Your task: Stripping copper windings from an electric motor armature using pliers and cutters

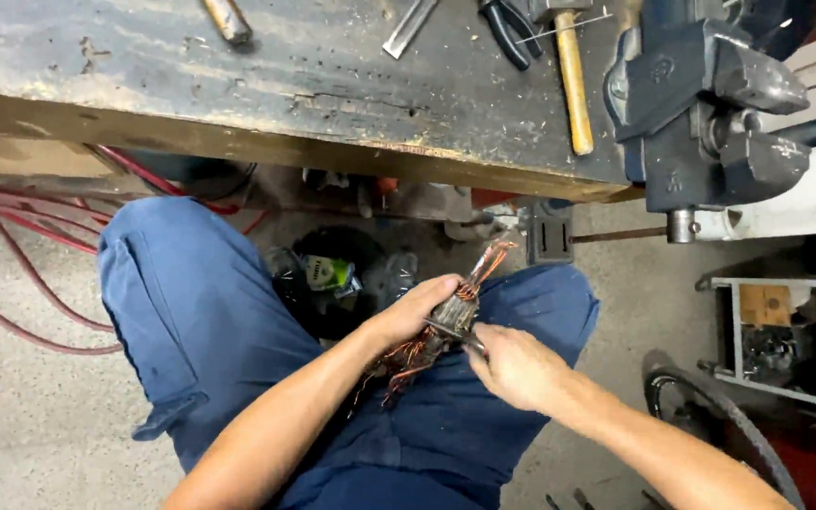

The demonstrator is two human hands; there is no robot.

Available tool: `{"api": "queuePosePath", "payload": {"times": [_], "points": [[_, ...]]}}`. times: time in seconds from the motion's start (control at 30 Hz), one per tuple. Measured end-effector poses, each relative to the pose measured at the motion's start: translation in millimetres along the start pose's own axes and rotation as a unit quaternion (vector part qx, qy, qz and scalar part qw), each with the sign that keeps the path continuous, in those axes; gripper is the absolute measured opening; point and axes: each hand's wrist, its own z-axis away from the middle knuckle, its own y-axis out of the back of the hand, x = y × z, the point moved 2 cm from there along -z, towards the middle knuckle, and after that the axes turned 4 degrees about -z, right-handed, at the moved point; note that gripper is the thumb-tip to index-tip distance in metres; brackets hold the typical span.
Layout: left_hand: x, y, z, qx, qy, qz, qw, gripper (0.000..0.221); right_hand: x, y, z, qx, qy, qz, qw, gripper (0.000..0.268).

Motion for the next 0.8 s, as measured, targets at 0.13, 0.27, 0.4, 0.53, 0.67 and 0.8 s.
{"api": "queuePosePath", "payload": {"times": [0.13,0.27,0.4,0.53,0.67,0.8], "points": [[-11,17,-2,0.025,-0.004,-0.032,0.999,0.051,-7,-22,5,0.089,0.025,0.14,0.986,0.018],[-7,10,5,-0.032,-0.004,-0.034,0.999,0.047,-8,10,0,-0.117,0.07,-0.067,0.988,0.03],[-4,-5,10,-0.103,0.006,-0.082,0.991,0.052,18,-14,3,-0.526,0.095,-0.587,0.608,0.027],[7,-4,7,-0.089,-0.001,-0.075,0.993,0.052,31,-23,-11,-0.479,0.069,-0.582,0.654,0.019],[17,-6,12,-0.085,-0.002,-0.105,0.991,0.06,55,-22,-22,-0.411,0.031,-0.545,0.73,0.055],[36,-25,18,-0.002,0.04,-0.158,0.987,0.066,76,-58,-12,-0.311,-0.079,-0.657,0.683,0.027]]}}
